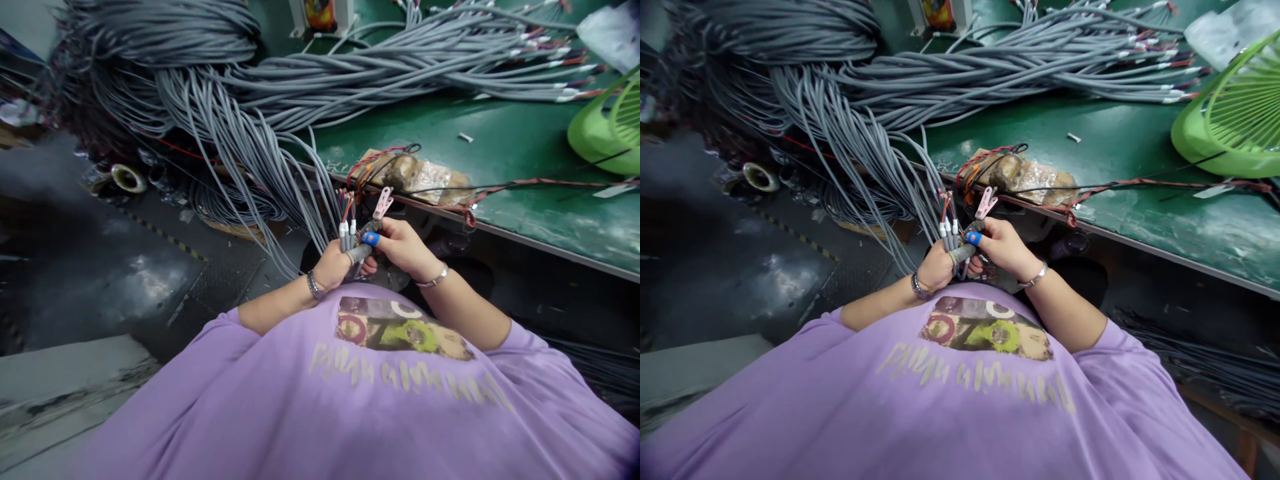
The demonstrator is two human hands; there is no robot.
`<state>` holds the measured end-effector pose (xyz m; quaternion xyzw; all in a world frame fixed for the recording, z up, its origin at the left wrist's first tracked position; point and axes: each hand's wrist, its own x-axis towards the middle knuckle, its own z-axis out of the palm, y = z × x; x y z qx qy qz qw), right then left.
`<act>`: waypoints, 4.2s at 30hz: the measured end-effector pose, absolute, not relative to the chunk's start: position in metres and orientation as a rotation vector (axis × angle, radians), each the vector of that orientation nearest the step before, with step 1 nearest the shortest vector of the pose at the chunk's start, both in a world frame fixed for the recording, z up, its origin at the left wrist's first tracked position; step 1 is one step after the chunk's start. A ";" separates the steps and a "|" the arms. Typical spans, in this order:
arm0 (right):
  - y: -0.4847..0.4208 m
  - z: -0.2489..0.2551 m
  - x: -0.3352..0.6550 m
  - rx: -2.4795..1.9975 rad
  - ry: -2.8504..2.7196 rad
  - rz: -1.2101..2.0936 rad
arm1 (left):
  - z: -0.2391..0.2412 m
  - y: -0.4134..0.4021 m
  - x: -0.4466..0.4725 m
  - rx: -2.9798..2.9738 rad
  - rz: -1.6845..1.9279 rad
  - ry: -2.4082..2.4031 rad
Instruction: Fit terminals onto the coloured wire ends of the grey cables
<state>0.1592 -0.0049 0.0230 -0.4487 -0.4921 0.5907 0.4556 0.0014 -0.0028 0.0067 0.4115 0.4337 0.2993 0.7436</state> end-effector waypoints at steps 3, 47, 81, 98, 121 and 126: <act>-0.006 0.024 0.152 -1.102 -1.120 1.425 | 0.008 -0.005 0.003 0.841 0.760 0.980; -0.007 0.012 0.179 -1.074 -0.776 1.762 | 0.014 -0.003 0.009 0.710 0.955 1.079; 0.015 0.008 0.174 -1.059 -0.545 1.682 | 0.035 -0.008 0.010 0.683 0.912 1.008; 0.037 0.014 0.153 -0.895 -0.451 1.568 | 0.037 0.002 0.023 0.655 0.890 1.013; 0.027 0.026 0.158 -0.859 -0.404 1.681 | 0.045 -0.001 0.023 0.625 0.948 1.030; 0.031 0.018 0.158 -0.894 -0.477 1.619 | 0.042 0.001 0.026 0.624 0.942 1.031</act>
